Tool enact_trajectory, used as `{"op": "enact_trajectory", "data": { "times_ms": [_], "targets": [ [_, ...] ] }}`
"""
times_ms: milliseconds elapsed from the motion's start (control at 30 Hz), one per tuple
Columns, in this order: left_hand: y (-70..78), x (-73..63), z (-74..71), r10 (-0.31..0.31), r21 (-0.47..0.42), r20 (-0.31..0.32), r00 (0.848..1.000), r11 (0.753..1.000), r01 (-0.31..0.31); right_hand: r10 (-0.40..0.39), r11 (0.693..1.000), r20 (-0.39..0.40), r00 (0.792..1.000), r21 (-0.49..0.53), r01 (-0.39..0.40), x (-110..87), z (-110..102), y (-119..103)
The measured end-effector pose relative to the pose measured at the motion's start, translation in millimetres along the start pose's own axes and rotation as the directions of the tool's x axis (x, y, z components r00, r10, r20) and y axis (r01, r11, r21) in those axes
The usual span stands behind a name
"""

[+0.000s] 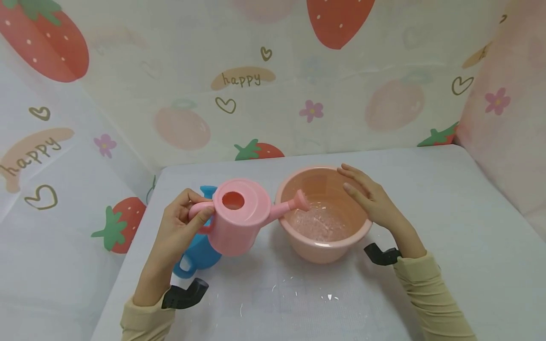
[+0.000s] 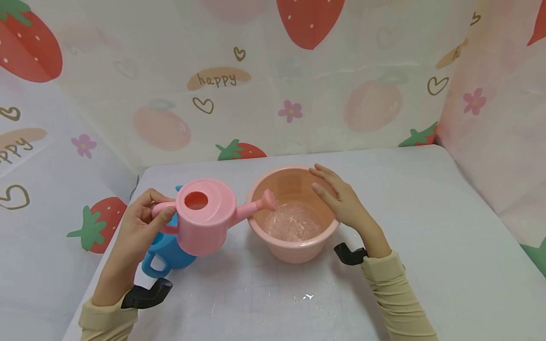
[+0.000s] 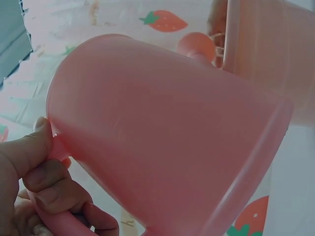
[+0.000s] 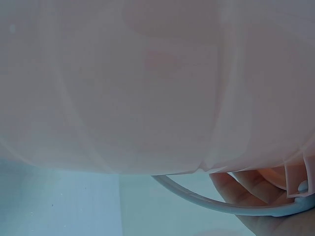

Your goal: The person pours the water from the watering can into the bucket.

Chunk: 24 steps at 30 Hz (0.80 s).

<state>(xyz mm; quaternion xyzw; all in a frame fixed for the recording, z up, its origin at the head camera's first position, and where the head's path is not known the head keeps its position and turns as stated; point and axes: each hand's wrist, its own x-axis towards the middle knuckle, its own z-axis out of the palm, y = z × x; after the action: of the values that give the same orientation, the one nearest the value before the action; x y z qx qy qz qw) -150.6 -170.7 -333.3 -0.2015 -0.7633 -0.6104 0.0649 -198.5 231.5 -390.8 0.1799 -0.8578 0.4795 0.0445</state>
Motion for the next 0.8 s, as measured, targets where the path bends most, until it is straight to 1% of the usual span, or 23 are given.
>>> {"op": "enact_trajectory", "data": {
  "times_ms": [167,433,700,800],
  "targets": [
    [0.3,1.3,-0.3,0.01,0.007,0.013,1.0,1.0,-0.01,0.003,1.0,-0.002,1.0,-0.004,-0.003,-0.3,-0.5,-0.7],
    [0.8,1.6,-1.0,-0.002,0.03,0.018,1.0,1.0,0.002,0.007,1.0,0.007,1.0,-0.006,-0.007,-0.8,-0.4,0.6],
    [2.7,2.2,-1.1,-0.022,0.024,0.017,1.0,0.999,0.022,-0.004,1.0,0.009,1.0,-0.004,0.004,-1.5,-1.2,-3.9],
    [2.4,2.5,-2.1,-0.013,0.02,0.03,0.999,1.0,0.012,-0.007,1.0,0.008,1.0,-0.004,0.007,-1.0,-1.3,-3.4]
  ]
}}
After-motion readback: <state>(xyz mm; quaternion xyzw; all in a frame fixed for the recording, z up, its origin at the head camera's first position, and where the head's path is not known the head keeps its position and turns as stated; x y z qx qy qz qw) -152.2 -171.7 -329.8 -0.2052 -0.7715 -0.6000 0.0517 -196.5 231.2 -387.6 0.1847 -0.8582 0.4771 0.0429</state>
